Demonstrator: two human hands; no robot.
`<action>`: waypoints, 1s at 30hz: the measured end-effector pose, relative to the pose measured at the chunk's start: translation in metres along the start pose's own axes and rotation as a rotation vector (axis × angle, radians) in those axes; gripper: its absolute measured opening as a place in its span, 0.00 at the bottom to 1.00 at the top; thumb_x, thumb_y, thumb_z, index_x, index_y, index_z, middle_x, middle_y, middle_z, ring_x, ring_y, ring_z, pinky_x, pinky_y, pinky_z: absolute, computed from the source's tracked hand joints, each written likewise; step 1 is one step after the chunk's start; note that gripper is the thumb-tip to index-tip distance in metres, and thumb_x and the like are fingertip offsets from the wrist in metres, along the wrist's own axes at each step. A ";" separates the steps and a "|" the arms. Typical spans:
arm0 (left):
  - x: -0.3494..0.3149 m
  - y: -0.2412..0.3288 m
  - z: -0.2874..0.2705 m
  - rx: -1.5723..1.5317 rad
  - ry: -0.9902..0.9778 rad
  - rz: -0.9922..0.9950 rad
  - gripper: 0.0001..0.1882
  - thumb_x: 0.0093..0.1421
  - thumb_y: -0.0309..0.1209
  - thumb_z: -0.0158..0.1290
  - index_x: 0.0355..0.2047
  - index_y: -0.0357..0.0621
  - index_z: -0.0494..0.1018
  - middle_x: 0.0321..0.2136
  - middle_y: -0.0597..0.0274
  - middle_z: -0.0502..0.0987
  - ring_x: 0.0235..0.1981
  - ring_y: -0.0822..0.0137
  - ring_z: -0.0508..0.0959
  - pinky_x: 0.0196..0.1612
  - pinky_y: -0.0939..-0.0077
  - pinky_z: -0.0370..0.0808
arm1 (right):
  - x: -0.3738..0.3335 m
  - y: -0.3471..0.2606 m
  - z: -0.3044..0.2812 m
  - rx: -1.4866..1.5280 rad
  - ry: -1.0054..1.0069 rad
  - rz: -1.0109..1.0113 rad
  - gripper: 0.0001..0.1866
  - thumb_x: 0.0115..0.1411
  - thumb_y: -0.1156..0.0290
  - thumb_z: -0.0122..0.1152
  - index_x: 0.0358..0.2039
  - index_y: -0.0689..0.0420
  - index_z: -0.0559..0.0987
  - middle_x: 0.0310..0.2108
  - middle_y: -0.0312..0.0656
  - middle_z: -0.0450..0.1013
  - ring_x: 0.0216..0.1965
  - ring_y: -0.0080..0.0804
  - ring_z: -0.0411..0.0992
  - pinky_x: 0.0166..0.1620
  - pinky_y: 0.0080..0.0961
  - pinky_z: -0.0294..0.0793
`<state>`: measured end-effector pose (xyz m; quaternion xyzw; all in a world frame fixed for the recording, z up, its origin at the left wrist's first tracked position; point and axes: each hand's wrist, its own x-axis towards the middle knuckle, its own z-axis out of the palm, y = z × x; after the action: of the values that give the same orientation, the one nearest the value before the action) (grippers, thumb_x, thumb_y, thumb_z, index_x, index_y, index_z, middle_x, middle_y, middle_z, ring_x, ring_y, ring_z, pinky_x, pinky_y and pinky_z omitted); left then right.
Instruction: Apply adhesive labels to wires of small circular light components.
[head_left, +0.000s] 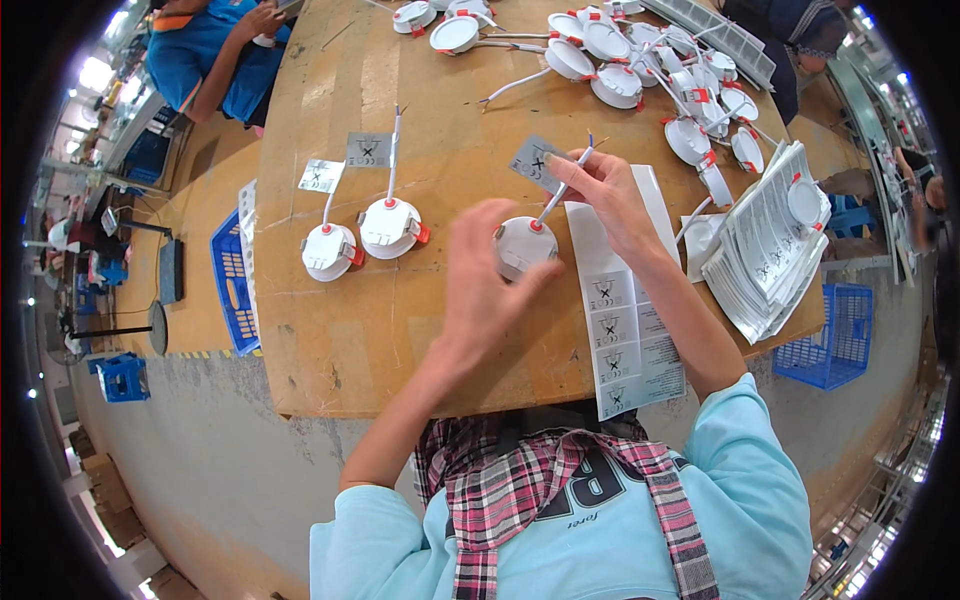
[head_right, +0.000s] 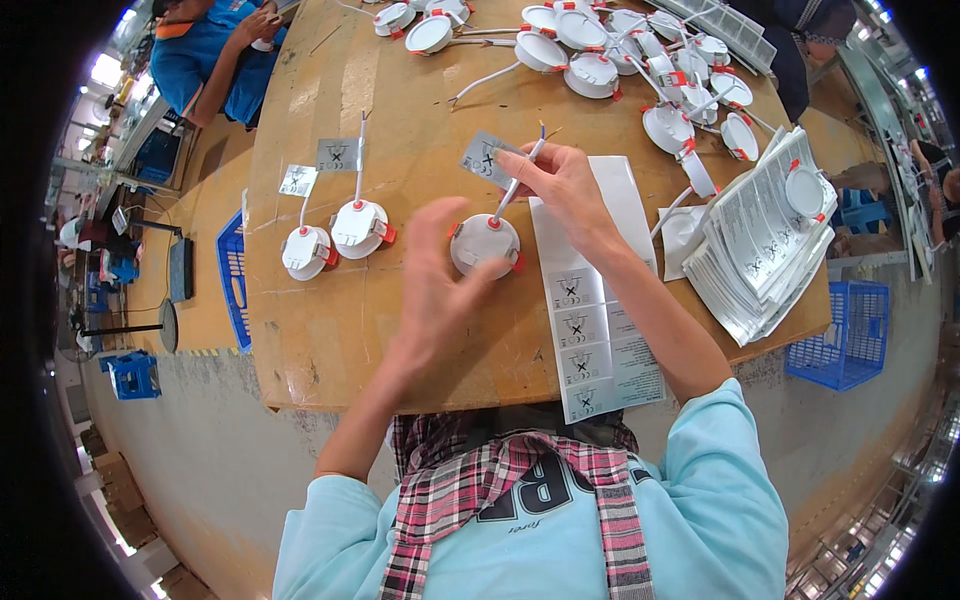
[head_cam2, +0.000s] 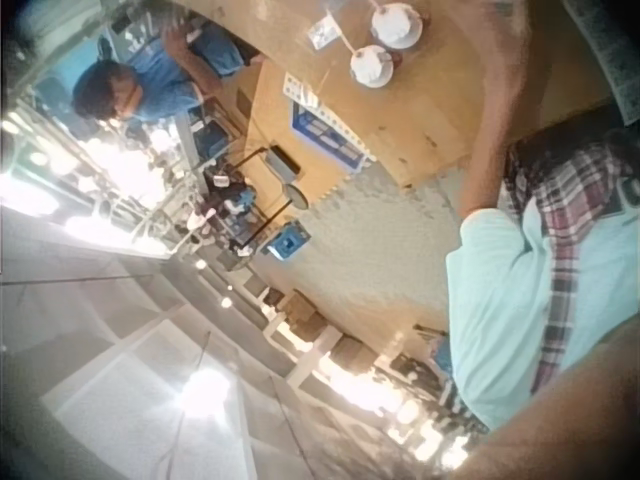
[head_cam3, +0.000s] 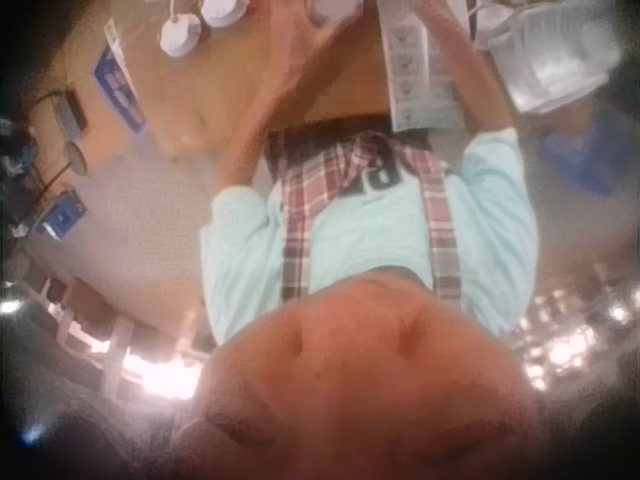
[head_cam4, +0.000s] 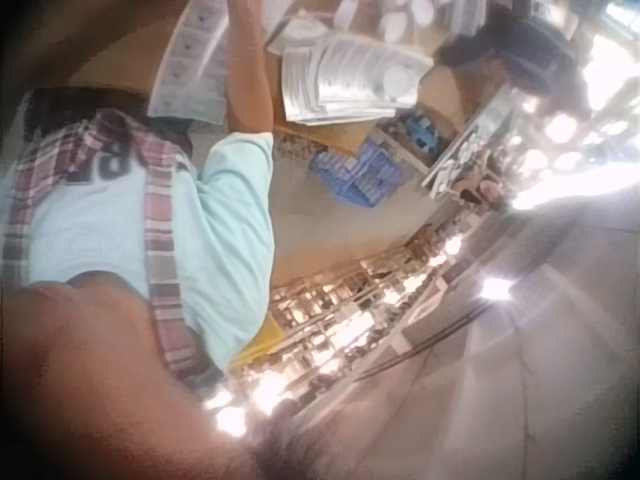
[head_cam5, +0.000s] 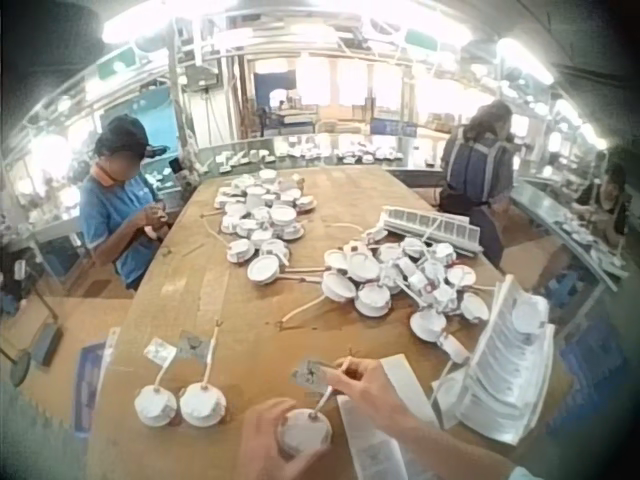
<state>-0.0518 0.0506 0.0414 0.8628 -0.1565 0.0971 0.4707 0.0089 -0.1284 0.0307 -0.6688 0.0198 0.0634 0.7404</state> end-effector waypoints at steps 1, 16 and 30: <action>-0.003 -0.004 0.004 0.003 0.004 0.000 0.23 0.52 0.29 0.59 0.48 0.35 0.67 0.47 0.49 0.69 0.51 0.55 0.69 0.53 0.63 0.65 | 0.001 0.002 -0.001 0.001 -0.005 -0.003 0.14 0.58 0.62 0.62 0.34 0.62 0.78 0.29 0.40 0.76 0.29 0.23 0.76 0.40 0.21 0.76; 0.026 -0.077 -0.039 0.443 0.130 0.139 0.25 0.56 0.27 0.54 0.53 0.33 0.63 0.56 0.46 0.63 0.60 0.46 0.60 0.62 0.58 0.57 | 0.030 -0.029 -0.077 -0.179 0.369 -0.398 0.19 0.65 0.59 0.51 0.40 0.64 0.78 0.31 0.40 0.77 0.35 0.23 0.75 0.42 0.21 0.73; 0.026 0.020 0.072 0.122 -0.202 0.318 0.22 0.51 0.26 0.58 0.47 0.40 0.68 0.50 0.50 0.65 0.55 0.49 0.63 0.58 0.56 0.59 | 0.020 -0.019 -0.138 -1.441 0.545 0.112 0.37 0.46 0.51 0.66 0.55 0.52 0.69 0.51 0.47 0.70 0.54 0.53 0.64 0.53 0.50 0.64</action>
<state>-0.0334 -0.0247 0.0261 0.8594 -0.3312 0.0926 0.3784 0.0384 -0.2663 0.0323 -0.9757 0.1890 -0.0687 0.0869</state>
